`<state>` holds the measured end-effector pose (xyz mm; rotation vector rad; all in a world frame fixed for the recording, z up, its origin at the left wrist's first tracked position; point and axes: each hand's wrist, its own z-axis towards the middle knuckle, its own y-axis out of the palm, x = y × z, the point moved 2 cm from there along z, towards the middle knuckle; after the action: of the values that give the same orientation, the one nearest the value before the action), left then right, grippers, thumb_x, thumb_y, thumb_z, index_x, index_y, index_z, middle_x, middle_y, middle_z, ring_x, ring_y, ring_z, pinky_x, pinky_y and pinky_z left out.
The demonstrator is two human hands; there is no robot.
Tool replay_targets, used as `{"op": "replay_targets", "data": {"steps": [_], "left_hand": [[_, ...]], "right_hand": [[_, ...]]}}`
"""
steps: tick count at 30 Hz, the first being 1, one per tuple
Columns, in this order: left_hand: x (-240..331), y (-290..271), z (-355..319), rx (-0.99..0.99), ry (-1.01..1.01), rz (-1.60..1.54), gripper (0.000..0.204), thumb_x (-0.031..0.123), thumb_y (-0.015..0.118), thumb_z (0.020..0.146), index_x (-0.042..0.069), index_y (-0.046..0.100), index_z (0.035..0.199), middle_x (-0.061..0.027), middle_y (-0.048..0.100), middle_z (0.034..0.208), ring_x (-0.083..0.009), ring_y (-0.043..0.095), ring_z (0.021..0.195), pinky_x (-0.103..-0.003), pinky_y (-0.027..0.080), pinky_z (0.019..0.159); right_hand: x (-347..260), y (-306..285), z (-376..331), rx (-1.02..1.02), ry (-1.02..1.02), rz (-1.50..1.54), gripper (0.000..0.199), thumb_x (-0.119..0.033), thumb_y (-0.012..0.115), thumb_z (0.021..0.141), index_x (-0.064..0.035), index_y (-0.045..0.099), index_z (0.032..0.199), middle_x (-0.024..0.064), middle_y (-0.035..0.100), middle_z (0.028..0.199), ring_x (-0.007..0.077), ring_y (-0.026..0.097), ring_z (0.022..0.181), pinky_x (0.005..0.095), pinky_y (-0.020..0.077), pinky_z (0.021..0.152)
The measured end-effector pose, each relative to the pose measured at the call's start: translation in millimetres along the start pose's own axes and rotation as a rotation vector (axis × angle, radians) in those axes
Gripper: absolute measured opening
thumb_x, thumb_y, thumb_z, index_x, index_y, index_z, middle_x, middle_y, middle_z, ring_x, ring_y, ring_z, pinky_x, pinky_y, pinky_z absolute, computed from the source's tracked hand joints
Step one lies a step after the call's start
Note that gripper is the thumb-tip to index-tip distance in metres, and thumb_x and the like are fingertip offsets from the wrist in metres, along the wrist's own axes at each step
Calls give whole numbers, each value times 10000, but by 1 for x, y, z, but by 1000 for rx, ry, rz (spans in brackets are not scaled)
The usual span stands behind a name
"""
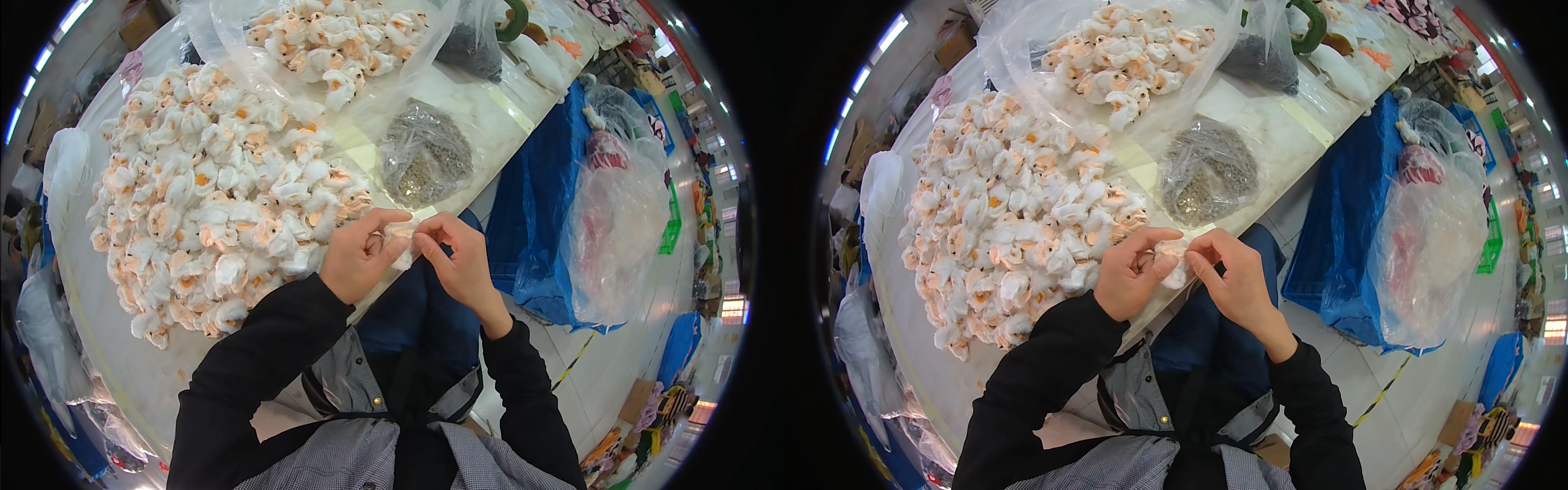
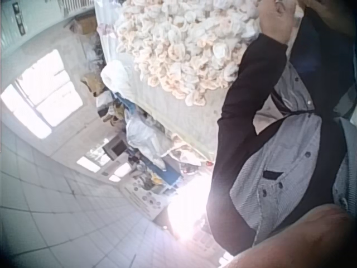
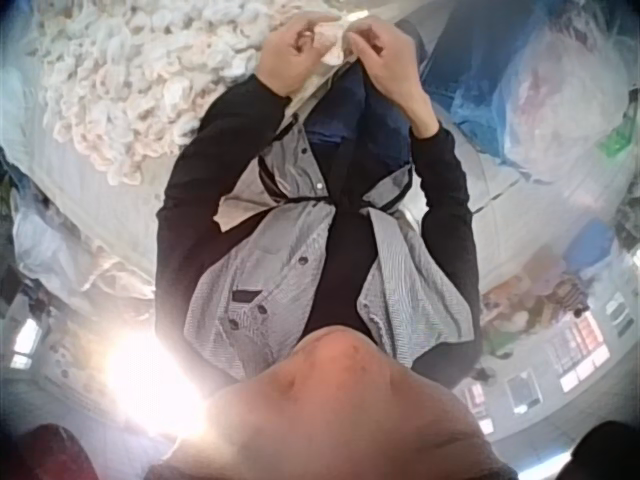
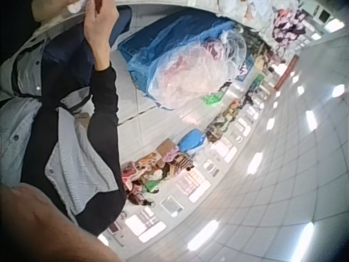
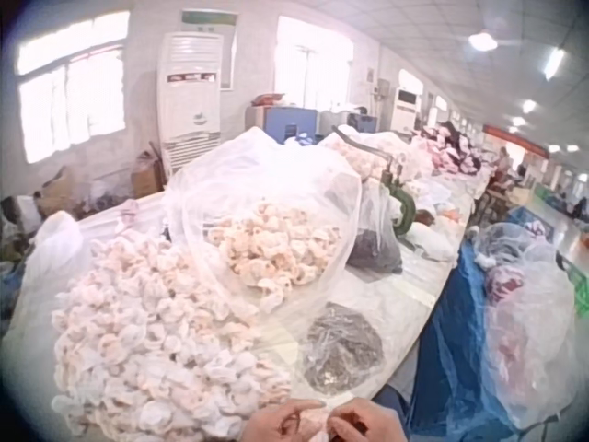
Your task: The person assembles small white stuffed toys by inserting small components into each toy one at a time. The person handles the toys and components by hand, placing finished units into a plastic bag on the table.
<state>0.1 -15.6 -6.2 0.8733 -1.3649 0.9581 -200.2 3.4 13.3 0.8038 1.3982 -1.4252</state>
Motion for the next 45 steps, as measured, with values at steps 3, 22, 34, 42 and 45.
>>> {"op": "replay_targets", "data": {"steps": [3,22,34,42,45], "left_hand": [[-4,7,2,34,-59,-334,350,108,722,1015,35,635,1346,80,540,839,18,377,617,-198,282,539],[13,3,-1,65,-33,-141,485,1,711,951,40,576,1416,-38,649,1041,32,365,585,-164,322,555],[7,1,1,178,-36,-198,503,-31,708,948,42,543,1417,-12,608,996,34,371,591,-165,294,537],[6,0,-1,156,-8,-122,444,21,715,959,33,600,1387,11,631,950,15,362,608,-183,306,559],[18,3,2,35,272,120,300,57,752,933,18,717,1229,-63,696,987,-64,520,646,-235,390,566]], "right_hand": [[3,-1,-1,75,9,32,88,-54,692,1005,27,663,1019,69,701,887,126,678,794,276,547,747],[-6,17,-1,333,-20,18,109,-111,744,970,-13,700,990,54,700,804,113,616,653,262,485,609],[-22,25,-5,348,-439,-386,235,-13,841,785,-54,721,983,87,719,903,298,684,816,371,554,681],[-21,26,-3,319,-414,-458,164,15,791,852,-24,710,989,106,710,906,274,685,782,347,543,683],[-18,24,-11,294,-233,-243,100,-21,744,947,-2,686,1026,109,702,889,225,695,735,319,543,674]]}}
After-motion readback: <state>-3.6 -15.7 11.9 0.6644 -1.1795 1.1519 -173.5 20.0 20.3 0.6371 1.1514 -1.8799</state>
